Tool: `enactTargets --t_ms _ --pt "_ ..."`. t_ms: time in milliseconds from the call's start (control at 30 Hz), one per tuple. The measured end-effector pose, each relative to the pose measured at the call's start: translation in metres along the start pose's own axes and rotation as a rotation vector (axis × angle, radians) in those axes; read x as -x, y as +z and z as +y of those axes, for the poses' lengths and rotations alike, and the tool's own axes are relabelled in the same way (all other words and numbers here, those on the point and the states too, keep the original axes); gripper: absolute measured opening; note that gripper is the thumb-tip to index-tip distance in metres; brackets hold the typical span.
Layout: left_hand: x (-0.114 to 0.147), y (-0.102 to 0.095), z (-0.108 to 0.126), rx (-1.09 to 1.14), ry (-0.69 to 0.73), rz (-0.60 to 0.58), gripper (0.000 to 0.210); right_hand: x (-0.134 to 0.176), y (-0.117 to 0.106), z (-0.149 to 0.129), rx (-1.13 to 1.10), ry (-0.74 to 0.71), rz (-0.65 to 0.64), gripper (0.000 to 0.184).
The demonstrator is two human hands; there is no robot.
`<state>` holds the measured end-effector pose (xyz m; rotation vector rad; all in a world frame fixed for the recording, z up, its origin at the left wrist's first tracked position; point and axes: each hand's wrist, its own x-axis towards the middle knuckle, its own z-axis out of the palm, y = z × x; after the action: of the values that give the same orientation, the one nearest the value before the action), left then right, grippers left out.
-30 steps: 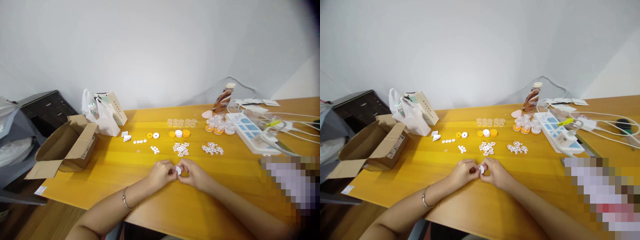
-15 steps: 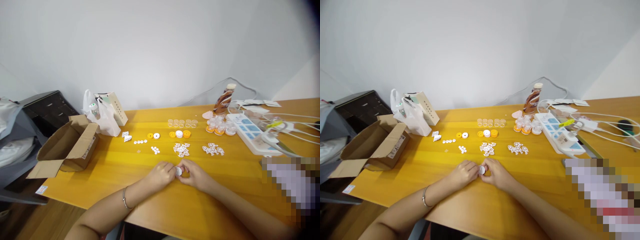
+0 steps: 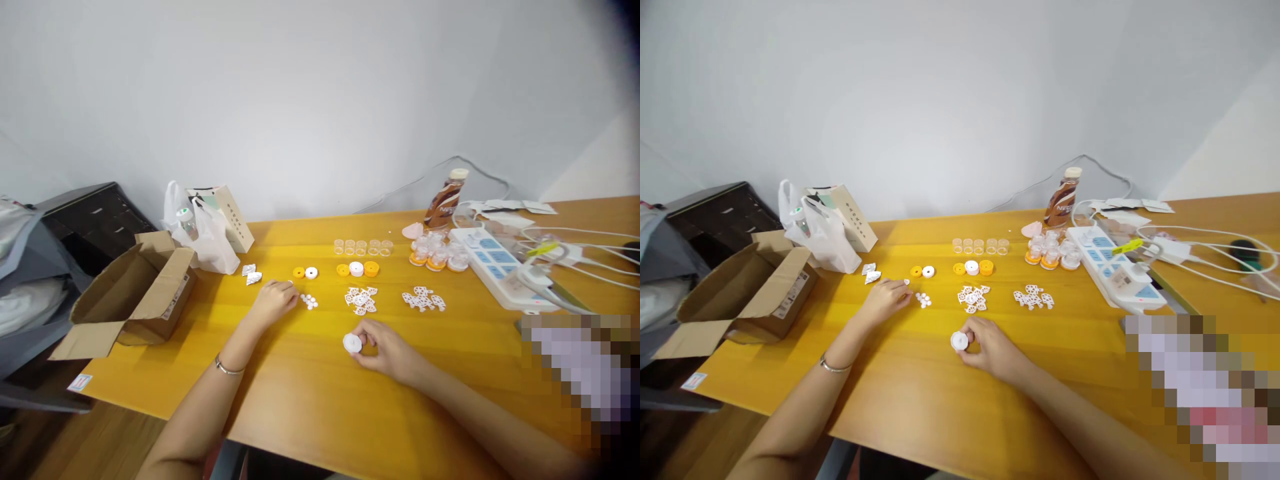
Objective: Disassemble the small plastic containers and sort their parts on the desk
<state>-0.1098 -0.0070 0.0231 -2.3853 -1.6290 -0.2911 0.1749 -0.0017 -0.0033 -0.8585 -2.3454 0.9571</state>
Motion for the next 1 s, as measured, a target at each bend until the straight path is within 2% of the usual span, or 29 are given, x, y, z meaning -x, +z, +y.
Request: enactTargets --t_ms 200,467,633,767,867,1000 --pt "-0.002 0.005 0.007 -0.042 0.024 -0.061 0.023 0.0 -0.001 0.0 0.002 -0.012 -0.004 0.01" --pt "-0.002 0.002 0.01 -0.047 0.017 -0.103 0.025 0.0 -0.001 0.001 0.006 -0.002 -0.002 0.011" --pt "-0.002 -0.005 0.016 -0.033 0.007 -0.081 0.026 -0.001 0.0 0.004 -0.006 -0.007 -0.017 0.01" --pt "0.0 -0.008 0.044 0.212 0.107 -0.007 0.021 -0.001 0.0 0.004 -0.012 -0.015 -0.02 0.01" --pt "0.003 -0.004 0.072 0.439 0.242 -0.027 0.021 -0.001 0.0 0.005 -0.016 -0.029 -0.023 0.009" --pt "0.003 0.005 0.093 0.53 0.302 -0.055 0.02 -0.001 0.002 0.009 -0.016 -0.057 -0.021 0.011"
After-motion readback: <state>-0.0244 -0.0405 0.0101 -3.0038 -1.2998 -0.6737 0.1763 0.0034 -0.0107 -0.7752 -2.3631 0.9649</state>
